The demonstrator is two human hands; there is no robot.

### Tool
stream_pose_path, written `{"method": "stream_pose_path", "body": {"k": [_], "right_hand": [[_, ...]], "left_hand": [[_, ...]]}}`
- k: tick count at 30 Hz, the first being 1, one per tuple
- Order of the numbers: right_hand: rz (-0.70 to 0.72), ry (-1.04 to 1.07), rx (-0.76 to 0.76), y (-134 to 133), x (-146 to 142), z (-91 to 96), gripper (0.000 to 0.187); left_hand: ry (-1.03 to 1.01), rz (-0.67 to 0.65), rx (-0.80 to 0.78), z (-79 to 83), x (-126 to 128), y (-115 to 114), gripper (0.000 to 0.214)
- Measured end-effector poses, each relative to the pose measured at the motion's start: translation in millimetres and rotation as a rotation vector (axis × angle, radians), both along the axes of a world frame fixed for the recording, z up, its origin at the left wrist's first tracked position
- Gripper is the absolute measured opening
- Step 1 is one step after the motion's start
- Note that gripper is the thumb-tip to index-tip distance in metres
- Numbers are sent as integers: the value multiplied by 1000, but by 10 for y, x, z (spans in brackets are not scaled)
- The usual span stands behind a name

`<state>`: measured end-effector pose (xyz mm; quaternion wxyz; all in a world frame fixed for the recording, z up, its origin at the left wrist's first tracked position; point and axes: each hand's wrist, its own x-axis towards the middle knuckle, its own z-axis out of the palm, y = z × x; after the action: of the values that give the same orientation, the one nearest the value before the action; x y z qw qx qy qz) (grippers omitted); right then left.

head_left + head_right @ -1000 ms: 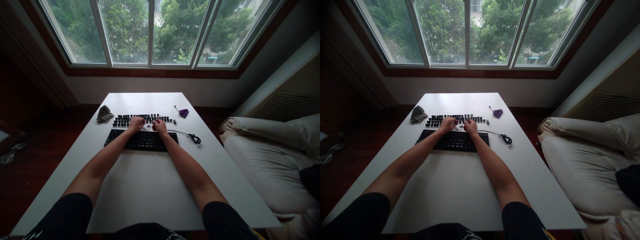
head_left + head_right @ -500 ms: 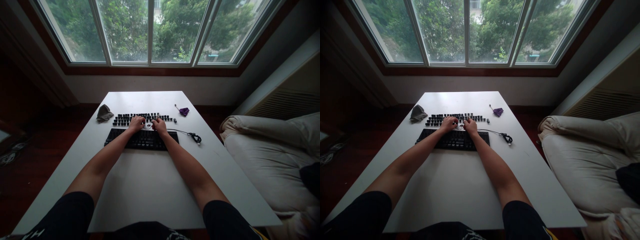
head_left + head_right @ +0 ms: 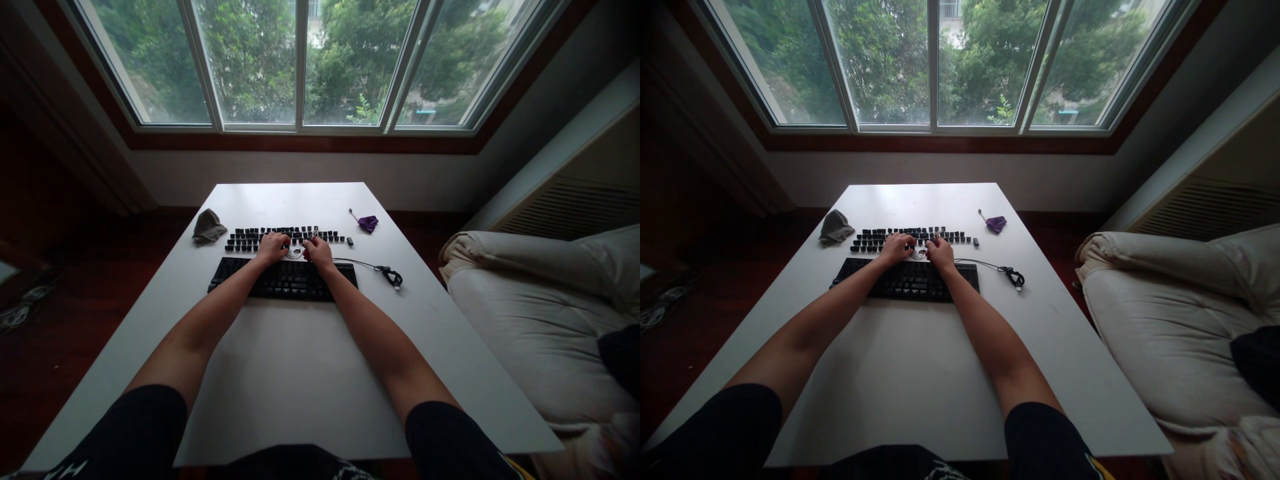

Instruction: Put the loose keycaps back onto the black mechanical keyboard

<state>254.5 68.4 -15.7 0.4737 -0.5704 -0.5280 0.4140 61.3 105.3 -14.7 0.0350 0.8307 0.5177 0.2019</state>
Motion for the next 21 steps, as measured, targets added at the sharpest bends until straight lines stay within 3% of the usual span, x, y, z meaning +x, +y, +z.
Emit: {"method": "stream_pose_path", "body": {"k": [5,11,17,21], "right_hand": [[0,12,-6,7,8,-1,21],[3,38,-21,19,11,-14,21],[12,69,-23,39,25,-38,22],[22,72,-20,14,21,-11,23]], "left_hand": [[-48,-27,0,64,-37,11,24],[-163,-62,-4,228,-271,-62,20],[-148,-147,-32,303,-360,-522,23],[-61,-284,-78,295,-386,-847,27]]}}
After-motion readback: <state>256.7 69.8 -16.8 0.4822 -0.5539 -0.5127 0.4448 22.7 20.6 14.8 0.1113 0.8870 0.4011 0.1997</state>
